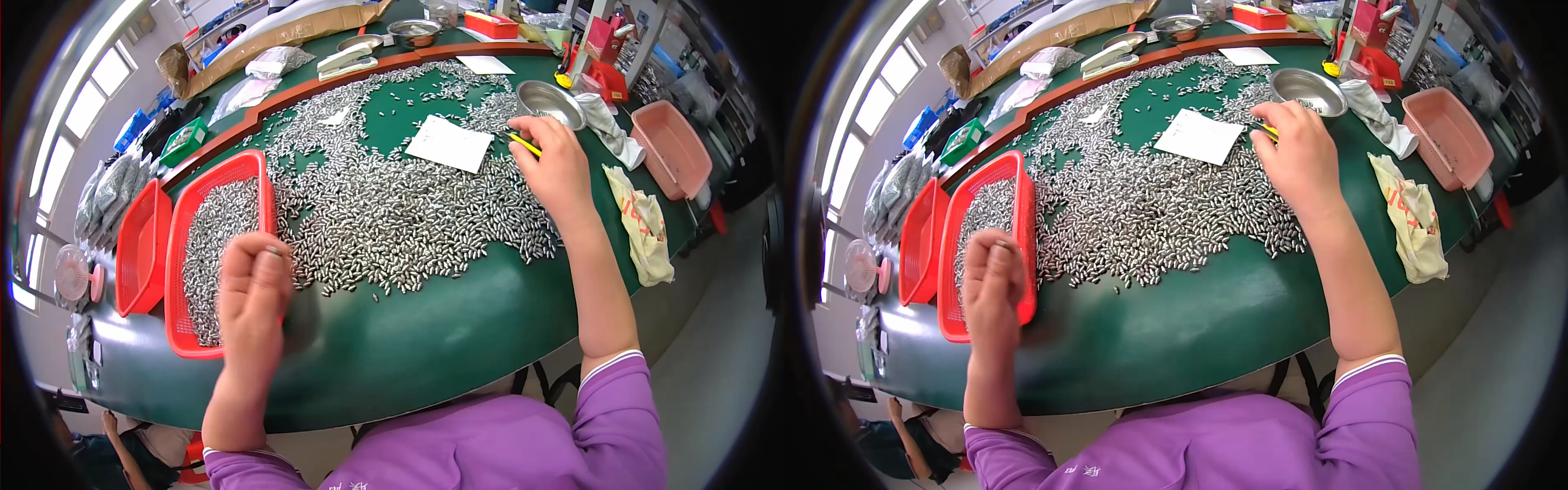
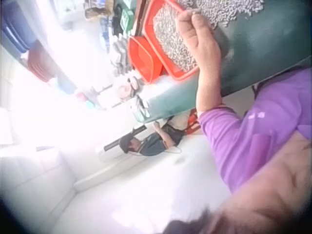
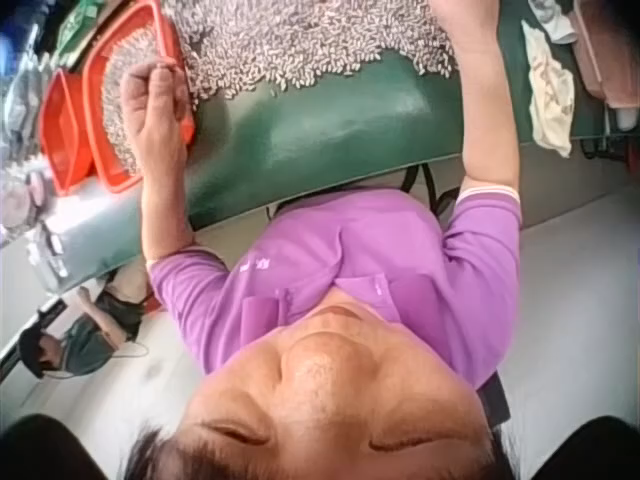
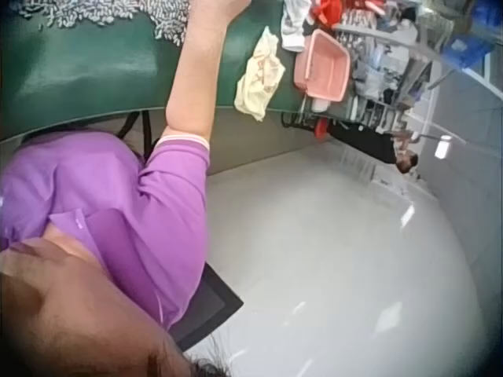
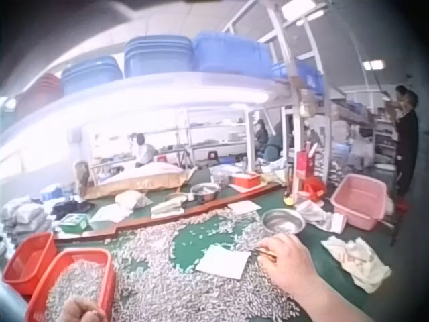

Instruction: The recorder is sorting and inspecting small silver metallic components at an industrial workbench.

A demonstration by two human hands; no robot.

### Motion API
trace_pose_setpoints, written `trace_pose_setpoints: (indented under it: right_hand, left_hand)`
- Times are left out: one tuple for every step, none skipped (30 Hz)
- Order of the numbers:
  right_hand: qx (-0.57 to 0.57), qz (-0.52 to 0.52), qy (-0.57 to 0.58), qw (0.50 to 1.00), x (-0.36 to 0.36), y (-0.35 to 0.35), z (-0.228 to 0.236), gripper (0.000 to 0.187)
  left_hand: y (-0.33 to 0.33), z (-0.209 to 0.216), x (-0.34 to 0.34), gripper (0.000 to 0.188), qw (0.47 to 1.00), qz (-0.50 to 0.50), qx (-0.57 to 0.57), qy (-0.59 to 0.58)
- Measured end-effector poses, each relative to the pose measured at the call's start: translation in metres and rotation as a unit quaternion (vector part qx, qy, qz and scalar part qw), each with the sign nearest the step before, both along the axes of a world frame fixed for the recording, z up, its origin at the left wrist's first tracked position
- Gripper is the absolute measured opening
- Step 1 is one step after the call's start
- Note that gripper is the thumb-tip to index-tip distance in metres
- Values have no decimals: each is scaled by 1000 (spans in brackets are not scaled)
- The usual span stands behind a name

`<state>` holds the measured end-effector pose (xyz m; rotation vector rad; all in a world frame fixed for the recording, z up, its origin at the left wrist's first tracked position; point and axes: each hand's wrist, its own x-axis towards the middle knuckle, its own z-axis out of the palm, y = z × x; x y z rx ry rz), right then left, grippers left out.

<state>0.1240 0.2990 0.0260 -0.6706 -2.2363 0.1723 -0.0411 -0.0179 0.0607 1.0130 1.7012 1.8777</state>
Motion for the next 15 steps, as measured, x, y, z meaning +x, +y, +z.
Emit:
trace_pose_setpoints:
  right_hand:
    - [17, -32, -9, 999, 5, 8, -1, 21]
    - [17, -62, -36, 997, 9, 14, -3, 23]
    - [12, -86, -59, 994, 12, 20, -9, 24]
    - [6, -106, -82, 991, 13, 24, -15, 25]
    - [6, -130, -114, 985, 13, 23, -15, 25]
    - [4, -139, -133, 981, 14, 27, -17, 25]
    - [1, -149, -153, 977, 16, 32, -21, 26]
    - [12, -151, -147, 977, 18, 38, -26, 26]
    - [11, -152, -147, 977, 19, 42, -29, 26]
    - [-1, -154, -149, 977, 20, 45, -31, 25]
    - [-14, -156, -151, 976, 20, 46, -33, 25]
    - [-15, -154, -152, 976, 20, 47, -33, 25]
    - [-27, -153, -157, 975, 20, 47, -33, 24]
    - [-39, -154, -161, 974, 19, 48, -35, 24]
    - [-22, -157, -158, 975, 18, 52, -40, 23]
  left_hand:
    - [0, 1, -16, 9, 987, 109, -7, 119]
    - [-5, 4, -33, 11, 948, 169, -42, 266]
    - [-5, 7, -44, 11, 914, 218, -92, 329]
    - [-7, 9, -53, 10, 869, 268, -143, 390]
    - [-14, 15, -60, 7, 837, 254, -247, 418]
    - [-20, 10, -68, 7, 813, 251, -261, 455]
    - [-21, 5, -69, 7, 789, 247, -275, 490]
    - [-23, 5, -68, 7, 772, 253, -354, 463]
    - [-23, 6, -67, 7, 772, 252, -354, 464]
    - [-23, 6, -65, 8, 748, 268, -375, 478]
    - [-24, 7, -63, 8, 722, 284, -396, 491]
    - [-27, 9, -67, 7, 743, 276, -352, 499]
    - [-26, 15, -61, 7, 739, 274, -312, 530]
    - [-23, 22, -54, 7, 733, 271, -272, 562]
    - [-20, 26, -45, 5, 723, 272, -222, 596]
